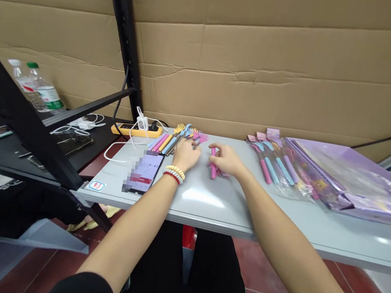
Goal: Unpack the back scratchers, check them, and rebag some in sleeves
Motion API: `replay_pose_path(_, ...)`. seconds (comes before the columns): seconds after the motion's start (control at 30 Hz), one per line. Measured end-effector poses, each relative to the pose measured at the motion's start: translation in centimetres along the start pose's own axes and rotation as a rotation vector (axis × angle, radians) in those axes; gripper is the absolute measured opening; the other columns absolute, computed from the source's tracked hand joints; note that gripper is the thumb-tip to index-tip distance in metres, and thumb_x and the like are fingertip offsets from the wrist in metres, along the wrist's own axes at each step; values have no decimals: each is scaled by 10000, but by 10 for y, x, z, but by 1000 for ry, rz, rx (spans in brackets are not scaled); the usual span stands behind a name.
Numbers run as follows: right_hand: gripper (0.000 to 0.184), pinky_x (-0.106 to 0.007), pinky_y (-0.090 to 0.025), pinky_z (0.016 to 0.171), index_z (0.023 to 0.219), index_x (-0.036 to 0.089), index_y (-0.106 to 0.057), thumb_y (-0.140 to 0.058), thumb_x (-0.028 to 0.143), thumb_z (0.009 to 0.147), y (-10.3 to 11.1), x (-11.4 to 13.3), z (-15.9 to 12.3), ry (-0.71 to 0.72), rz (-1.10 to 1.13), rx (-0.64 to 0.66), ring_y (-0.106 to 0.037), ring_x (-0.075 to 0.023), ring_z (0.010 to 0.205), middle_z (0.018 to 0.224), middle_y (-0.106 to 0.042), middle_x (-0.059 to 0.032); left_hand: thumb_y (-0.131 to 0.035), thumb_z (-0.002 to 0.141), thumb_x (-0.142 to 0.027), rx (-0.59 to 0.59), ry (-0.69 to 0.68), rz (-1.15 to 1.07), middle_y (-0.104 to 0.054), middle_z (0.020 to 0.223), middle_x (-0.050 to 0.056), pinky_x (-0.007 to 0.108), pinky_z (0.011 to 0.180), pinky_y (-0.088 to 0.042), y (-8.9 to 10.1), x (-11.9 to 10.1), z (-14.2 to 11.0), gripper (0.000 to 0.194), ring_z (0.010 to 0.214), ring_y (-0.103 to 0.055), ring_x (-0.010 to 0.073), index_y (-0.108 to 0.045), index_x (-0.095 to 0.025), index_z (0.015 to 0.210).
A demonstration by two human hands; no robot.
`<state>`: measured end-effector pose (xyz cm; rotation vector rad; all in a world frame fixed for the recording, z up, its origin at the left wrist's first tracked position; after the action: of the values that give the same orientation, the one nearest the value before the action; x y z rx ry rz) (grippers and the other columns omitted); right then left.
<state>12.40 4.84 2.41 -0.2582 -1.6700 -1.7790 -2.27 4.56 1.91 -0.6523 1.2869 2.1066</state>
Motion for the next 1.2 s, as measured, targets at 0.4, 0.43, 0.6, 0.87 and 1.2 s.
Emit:
replay_pose_path(0.4,331,-242,-371,647,1041,138,-625,-487,255,763,-24,18,0,78,-324,1,-615,-215,771,846,-698,-98,-459,844,-345,116,-101,39,-612,1119,70,477,968,-334,-14,-4,-10,268,1127,-456,280,-679,-226,941)
replay_pose_path(0.43,348,-239,-372,649,1064,147,-622,-474,238,763,-22,18,0,73,-309,-13,-616,-211,771,835,-700,-85,-453,849,-371,124,-108,40,-608,1126,63,470,969,-335,-14,-5,-11,285,1132,-450,275,-668,-234,977)
replay_pose_path(0.6,359,-248,-380,649,1059,151,-632,-487,298,766,-20,17,-1,62,-332,-21,-614,-213,729,770,-693,-77,-336,900,-406,155,-96,112,-606,1133,58,462,964,-333,-15,-4,-11,368,1124,-448,262,-653,-239,983)
replay_pose_path(0.87,383,-234,-375,564,1058,126,-629,-518,260,717,15,1,-2,-71,-209,-66,-569,-170,559,503,-588,-9,-305,887,-402,371,-221,260,-595,1192,68,486,983,-298,-27,-6,-17,409,1164,-437,272,-650,-240,1035)
replay_pose_path(1.2,542,-230,-406,555,1205,131,-596,-542,196,670,25,-52,6,-216,-252,108,-577,-141,552,814,-699,-64,-293,853,-591,540,-243,341,-510,1256,102,509,1024,-232,-32,-9,-27,539,1245,-364,293,-613,-280,1155)
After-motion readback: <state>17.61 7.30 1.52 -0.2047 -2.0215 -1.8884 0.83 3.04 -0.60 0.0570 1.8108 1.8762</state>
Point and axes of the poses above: each hand's wrist, its own z-axis towards the middle knuckle, its own y-axis out of the back of the hand, x = y × z, the point moved 5 cm from there along z, towards the middle knuckle
